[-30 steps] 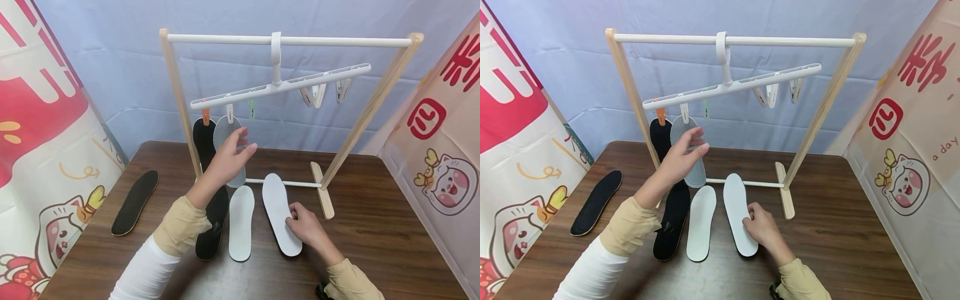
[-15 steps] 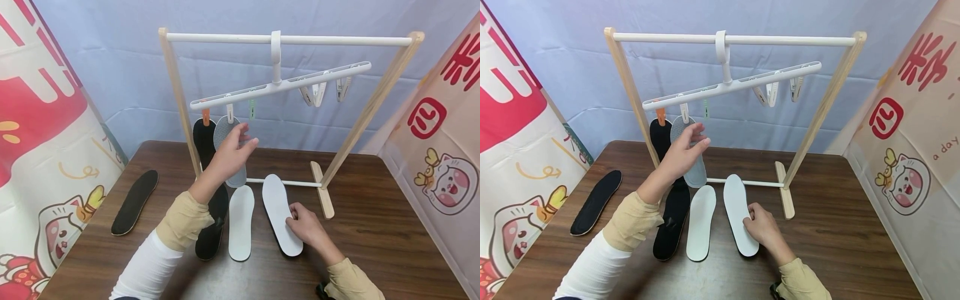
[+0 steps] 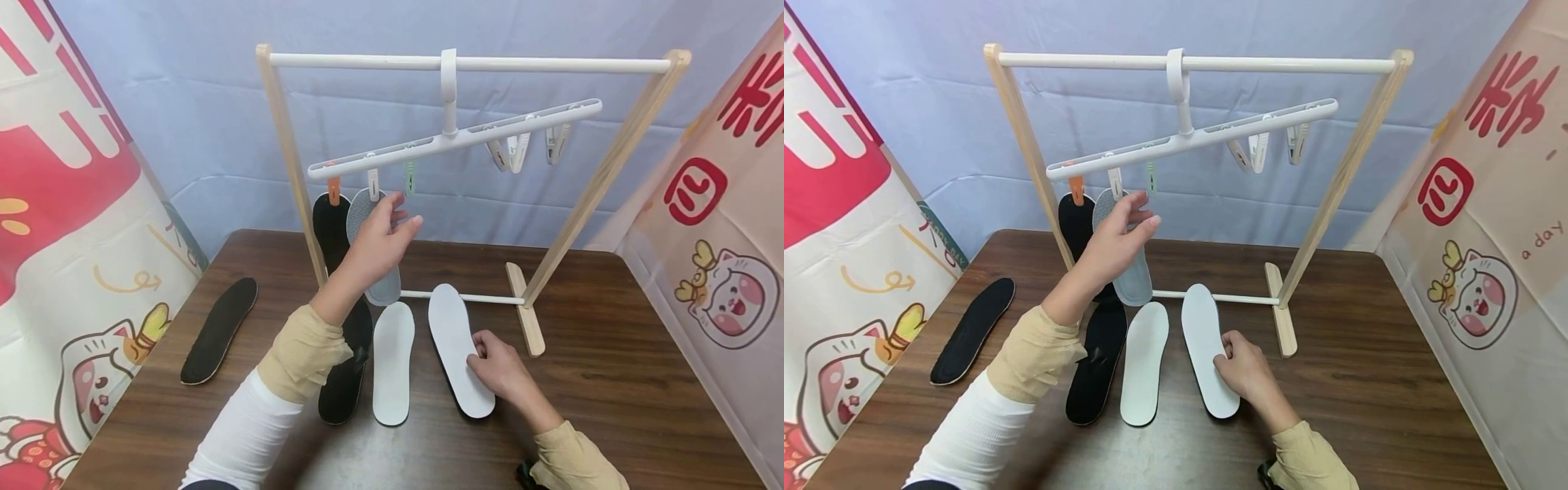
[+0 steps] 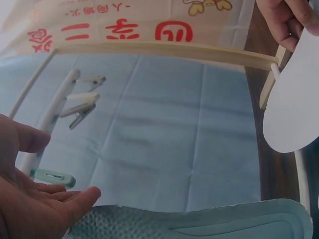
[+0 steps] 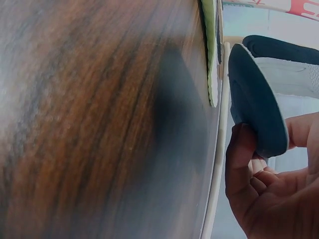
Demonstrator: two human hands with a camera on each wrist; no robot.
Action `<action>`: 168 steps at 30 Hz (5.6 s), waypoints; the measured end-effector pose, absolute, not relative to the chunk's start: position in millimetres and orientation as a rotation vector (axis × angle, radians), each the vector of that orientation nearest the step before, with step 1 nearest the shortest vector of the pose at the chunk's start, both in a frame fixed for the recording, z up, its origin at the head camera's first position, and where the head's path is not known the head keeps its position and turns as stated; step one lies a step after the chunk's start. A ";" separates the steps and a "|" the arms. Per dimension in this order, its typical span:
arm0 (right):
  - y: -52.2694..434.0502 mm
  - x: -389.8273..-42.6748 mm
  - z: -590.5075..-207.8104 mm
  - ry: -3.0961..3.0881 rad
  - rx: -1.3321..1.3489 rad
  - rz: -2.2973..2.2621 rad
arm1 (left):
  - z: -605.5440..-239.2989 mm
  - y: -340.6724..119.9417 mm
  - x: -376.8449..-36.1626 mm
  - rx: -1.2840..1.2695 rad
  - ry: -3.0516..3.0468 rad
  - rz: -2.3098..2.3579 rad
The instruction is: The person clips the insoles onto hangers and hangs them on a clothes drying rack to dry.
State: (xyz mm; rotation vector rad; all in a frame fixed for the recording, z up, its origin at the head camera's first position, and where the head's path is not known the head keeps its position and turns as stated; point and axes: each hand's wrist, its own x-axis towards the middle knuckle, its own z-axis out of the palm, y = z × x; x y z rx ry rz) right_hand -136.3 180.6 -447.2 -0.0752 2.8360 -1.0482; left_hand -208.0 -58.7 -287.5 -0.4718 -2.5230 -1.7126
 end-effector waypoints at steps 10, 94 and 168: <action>179.7 -135.5 -447.1 2.841 -0.070 -1.046 | -284.2 -55.7 -210.7 -0.446 -2.529 -1.704; 183.4 -134.8 -451.5 2.830 -0.024 -1.084 | -265.7 -34.9 -251.7 -0.443 -2.355 -1.570; 181.6 -134.4 -449.5 2.828 0.002 -1.077 | -262.7 -30.6 -253.0 -0.212 -2.199 -1.602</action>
